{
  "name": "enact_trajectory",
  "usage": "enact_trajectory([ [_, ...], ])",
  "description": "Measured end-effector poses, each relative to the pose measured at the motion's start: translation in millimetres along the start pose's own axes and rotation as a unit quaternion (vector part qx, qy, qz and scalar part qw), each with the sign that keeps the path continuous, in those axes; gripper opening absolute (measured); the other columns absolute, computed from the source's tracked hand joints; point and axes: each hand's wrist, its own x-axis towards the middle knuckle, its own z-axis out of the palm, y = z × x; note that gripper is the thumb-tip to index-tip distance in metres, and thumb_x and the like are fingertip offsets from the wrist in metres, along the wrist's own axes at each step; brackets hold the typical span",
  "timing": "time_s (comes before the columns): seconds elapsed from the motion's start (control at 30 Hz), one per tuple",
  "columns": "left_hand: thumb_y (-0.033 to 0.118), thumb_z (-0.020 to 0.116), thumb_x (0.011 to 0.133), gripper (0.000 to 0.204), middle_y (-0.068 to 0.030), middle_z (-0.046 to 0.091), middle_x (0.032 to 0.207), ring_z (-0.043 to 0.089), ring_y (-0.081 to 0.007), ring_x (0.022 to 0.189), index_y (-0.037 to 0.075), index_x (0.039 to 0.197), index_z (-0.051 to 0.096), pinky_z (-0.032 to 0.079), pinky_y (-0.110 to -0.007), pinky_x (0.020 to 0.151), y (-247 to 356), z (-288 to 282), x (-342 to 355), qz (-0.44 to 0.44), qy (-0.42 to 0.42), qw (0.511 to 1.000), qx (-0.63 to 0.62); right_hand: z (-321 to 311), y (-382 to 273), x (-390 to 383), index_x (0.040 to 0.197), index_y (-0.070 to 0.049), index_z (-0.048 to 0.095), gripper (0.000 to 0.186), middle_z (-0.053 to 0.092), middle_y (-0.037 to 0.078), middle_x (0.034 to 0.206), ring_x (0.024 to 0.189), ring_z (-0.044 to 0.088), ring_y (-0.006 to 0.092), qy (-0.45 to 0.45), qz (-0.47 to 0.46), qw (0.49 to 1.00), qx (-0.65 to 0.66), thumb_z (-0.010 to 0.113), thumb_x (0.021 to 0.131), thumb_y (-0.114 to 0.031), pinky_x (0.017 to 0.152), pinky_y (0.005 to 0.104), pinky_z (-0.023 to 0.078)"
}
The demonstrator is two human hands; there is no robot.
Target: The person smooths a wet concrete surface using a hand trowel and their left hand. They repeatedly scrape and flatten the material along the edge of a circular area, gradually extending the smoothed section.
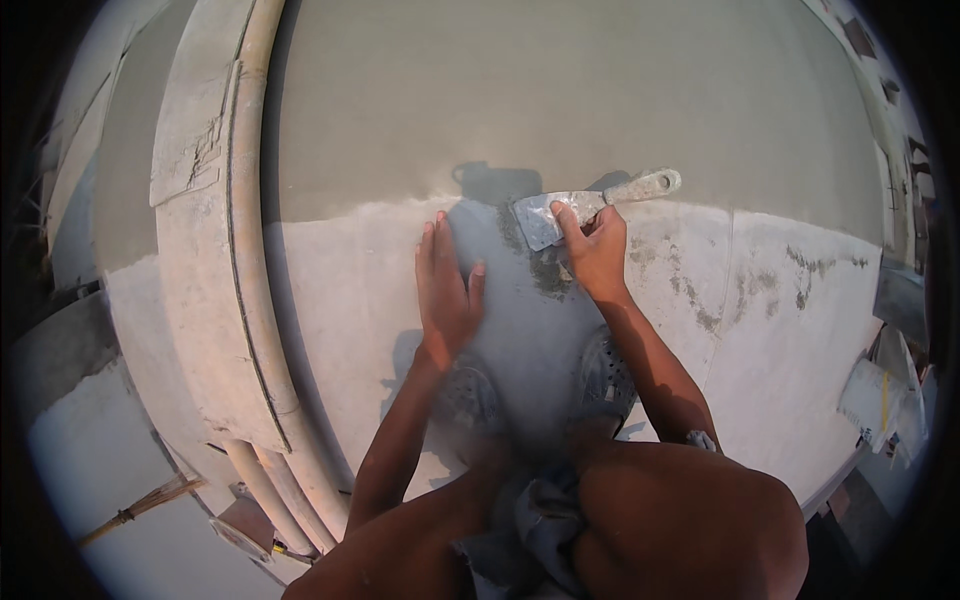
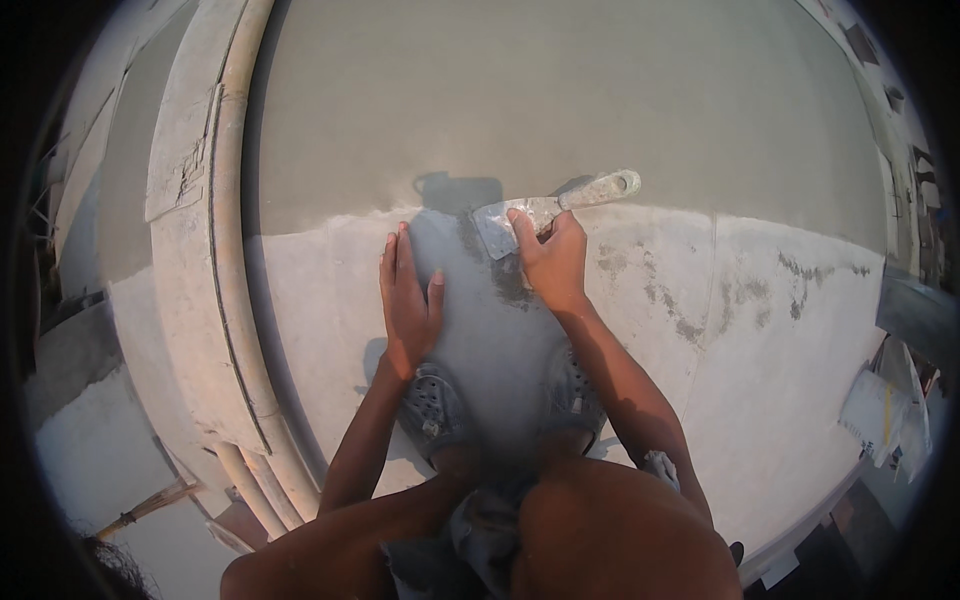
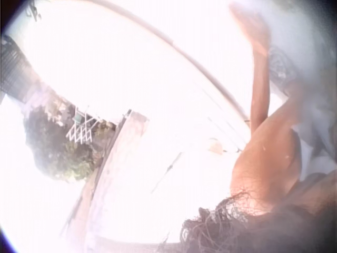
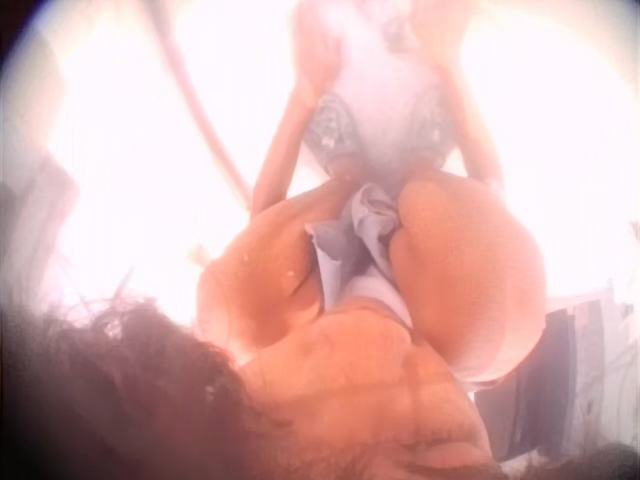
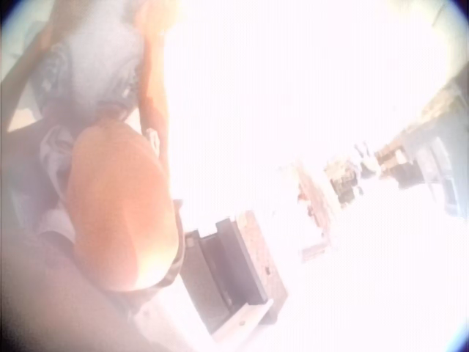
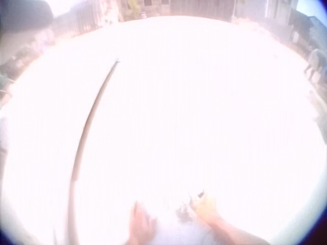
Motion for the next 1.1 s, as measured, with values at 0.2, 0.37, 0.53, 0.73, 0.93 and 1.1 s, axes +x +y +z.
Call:
enact_trajectory([
  [0.2, 0.014, 0.06, 0.102, 0.074, -0.0263, 0.032, 0.169, 0.026, -0.0489, 0.156, -0.009, 0.163, 0.023, 0.023, -0.056, 0.127, -0.3, 3.9, 7.3, 0.021, 0.016, 1.0, 0.008, 4.5, -5.6, 26.7, 0.074, 0.001, 0.054, 0.051, 0.061, 0.01, 0.067, 0.058, 0.055, 0.014, 0.015, -0.005, 0.997, 0.076, 0.084, 0.093, -0.036, 0.053, 0.0339, 0.046],
  [0.37, 0.015, 0.057, 0.103, 0.074, -0.0241, 0.032, 0.17, 0.023, -0.0456, 0.158, -0.008, 0.164, 0.022, 0.02, -0.055, 0.129, -0.2, 4.1, 8.6, 0.0, 0.003, 1.0, -0.005, 6.7, -6.3, 12.8, 0.074, 0.0, 0.054, 0.051, 0.061, 0.01, 0.067, 0.065, 0.059, 0.0144, -0.029, 0.011, 0.999, 0.013, 0.085, 0.092, -0.036, 0.057, 0.0347, 0.048],
  [0.53, 0.015, 0.058, 0.102, 0.075, -0.0239, 0.031, 0.17, 0.023, -0.0458, 0.158, -0.008, 0.164, 0.023, 0.02, -0.055, 0.129, 0.8, 1.7, 6.2, 0.004, 0.006, 1.0, -0.008, 7.0, -11.2, 27.3, 0.081, -0.001, 0.054, 0.045, 0.06, 0.005, 0.071, 0.062, 0.062, 0.011, -0.001, 0.014, 0.994, 0.107, 0.084, 0.096, -0.03, 0.052, 0.0272, 0.051],
  [0.73, 0.015, 0.059, 0.102, 0.075, -0.0254, 0.032, 0.169, 0.025, -0.0465, 0.157, -0.008, 0.163, 0.023, 0.022, -0.055, 0.128, -0.9, 2.0, 7.0, 0.004, 0.007, 1.0, 0.001, 20.6, -22.8, 11.1, 0.079, 0.0, 0.055, 0.046, 0.061, 0.007, 0.069, 0.062, 0.06, 0.0116, -0.028, -0.001, 1.0, -0.004, 0.084, 0.095, -0.032, 0.054, 0.0298, 0.05],
  [0.93, 0.016, 0.061, 0.102, 0.076, -0.0257, 0.033, 0.169, 0.027, -0.0484, 0.156, -0.007, 0.164, 0.023, 0.025, -0.056, 0.127, -0.1, 2.9, 5.4, 0.016, 0.014, 1.0, 0.009, 23.3, -7.7, 29.3, 0.076, 0.0, 0.054, 0.051, 0.061, 0.008, 0.065, 0.06, 0.058, 0.0136, -0.012, -0.013, 0.996, 0.092, 0.085, 0.093, -0.037, 0.053, 0.0321, 0.046],
  [1.1, 0.018, 0.06, 0.103, 0.075, -0.0267, 0.032, 0.169, 0.027, -0.0478, 0.156, -0.008, 0.163, 0.023, 0.025, -0.056, 0.127, -1.6, 2.9, 4.1, 0.013, 0.013, 1.0, 0.014, 34.6, -19.1, 11.2, 0.076, -0.001, 0.052, 0.052, 0.057, 0.007, 0.066, 0.063, 0.059, 0.0148, -0.099, -0.002, 0.995, 0.005, 0.085, 0.092, -0.037, 0.055, 0.0345, 0.047],
])
